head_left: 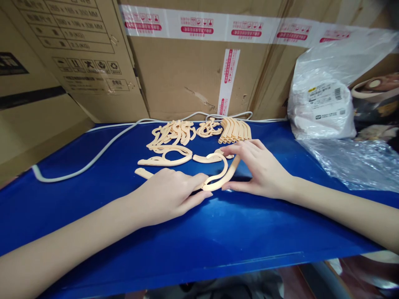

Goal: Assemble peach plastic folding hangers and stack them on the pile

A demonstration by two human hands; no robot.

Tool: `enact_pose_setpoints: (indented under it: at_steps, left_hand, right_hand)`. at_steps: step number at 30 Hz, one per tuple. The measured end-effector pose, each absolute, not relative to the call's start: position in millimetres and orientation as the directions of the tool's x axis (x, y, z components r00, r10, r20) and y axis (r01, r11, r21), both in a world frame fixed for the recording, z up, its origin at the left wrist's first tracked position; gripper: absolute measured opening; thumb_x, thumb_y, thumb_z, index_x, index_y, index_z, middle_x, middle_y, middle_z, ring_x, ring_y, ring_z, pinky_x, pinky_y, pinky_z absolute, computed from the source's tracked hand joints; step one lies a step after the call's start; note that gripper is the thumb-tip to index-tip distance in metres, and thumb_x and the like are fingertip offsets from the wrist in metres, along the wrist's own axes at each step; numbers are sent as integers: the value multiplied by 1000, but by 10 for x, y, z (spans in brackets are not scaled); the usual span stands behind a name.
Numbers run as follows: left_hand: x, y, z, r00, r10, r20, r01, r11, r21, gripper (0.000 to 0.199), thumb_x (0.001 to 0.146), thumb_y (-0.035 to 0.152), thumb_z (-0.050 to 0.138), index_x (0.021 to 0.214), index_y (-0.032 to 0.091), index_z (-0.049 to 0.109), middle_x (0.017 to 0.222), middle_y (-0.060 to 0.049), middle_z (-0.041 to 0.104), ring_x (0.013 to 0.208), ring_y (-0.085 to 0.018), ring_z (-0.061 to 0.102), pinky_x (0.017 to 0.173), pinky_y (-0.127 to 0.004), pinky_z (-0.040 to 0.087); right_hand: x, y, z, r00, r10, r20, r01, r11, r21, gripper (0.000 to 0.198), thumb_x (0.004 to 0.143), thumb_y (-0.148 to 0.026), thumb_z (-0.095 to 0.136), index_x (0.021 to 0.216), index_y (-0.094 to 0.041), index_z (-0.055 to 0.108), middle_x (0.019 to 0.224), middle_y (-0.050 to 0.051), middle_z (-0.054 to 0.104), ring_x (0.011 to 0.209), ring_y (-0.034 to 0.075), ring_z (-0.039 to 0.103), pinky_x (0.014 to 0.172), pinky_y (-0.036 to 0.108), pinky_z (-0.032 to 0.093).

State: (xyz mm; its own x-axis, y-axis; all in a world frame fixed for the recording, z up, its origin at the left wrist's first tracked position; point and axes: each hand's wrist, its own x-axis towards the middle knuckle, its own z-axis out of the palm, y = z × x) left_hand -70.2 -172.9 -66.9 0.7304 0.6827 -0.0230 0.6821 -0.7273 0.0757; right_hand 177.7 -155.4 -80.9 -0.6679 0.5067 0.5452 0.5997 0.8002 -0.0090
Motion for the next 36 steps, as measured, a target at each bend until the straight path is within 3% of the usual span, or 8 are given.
enact_pose_setpoints:
  at_steps: [8,19,23,27,33,36]
  left_hand:
    - [-694,-1731,-686,751,660,7,660,-751,-23,34,101,46,37,99,22,61,70,-1,71,61,-22,68,48,-26,27]
    - [-690,-1751,-682,751,658,58,659,-752,-4,36,100,48,38,93,21,62,64,0,68,56,-20,66,46,-25,24]
    - [-686,-1757,-684,728,681,71,683,-731,10,38,100,48,38,88,20,61,60,0,65,54,-19,63,48,-25,23]
    - [-701,-1745,-739,729,666,155,670,-742,36,39,100,48,39,83,20,60,55,2,61,49,-16,59,47,-26,21]
    - [-727,-1731,-819,750,592,295,610,-792,39,45,101,51,31,82,20,58,52,4,55,44,-12,50,47,-26,20]
    - [-716,-1742,-819,760,563,325,583,-811,40,44,102,49,32,81,20,57,53,4,55,45,-11,51,48,-26,21]
  right_hand:
    - [1783,-1524,-811,-711,490,505,546,837,-43,64,84,-60,62,128,-15,48,124,14,63,114,28,57,95,42,40]
    - [1783,-1547,-788,-735,461,496,532,847,1,50,91,-46,59,129,-16,49,134,17,54,126,29,49,103,46,39]
    - [1783,-1607,-767,-705,413,576,547,834,72,29,94,-34,55,118,-18,58,113,13,64,103,24,59,85,38,46]
    - [1767,-1659,-753,-750,347,563,498,857,135,24,97,-29,50,114,-17,61,85,6,70,73,17,60,67,33,41]
    - [1758,-1645,-765,-795,378,475,453,890,50,28,99,-29,47,119,-15,60,101,8,72,84,17,63,73,31,45]
    - [1759,-1631,-754,-770,417,483,457,889,-38,24,99,-30,47,112,-15,62,97,8,71,85,17,62,75,29,46]
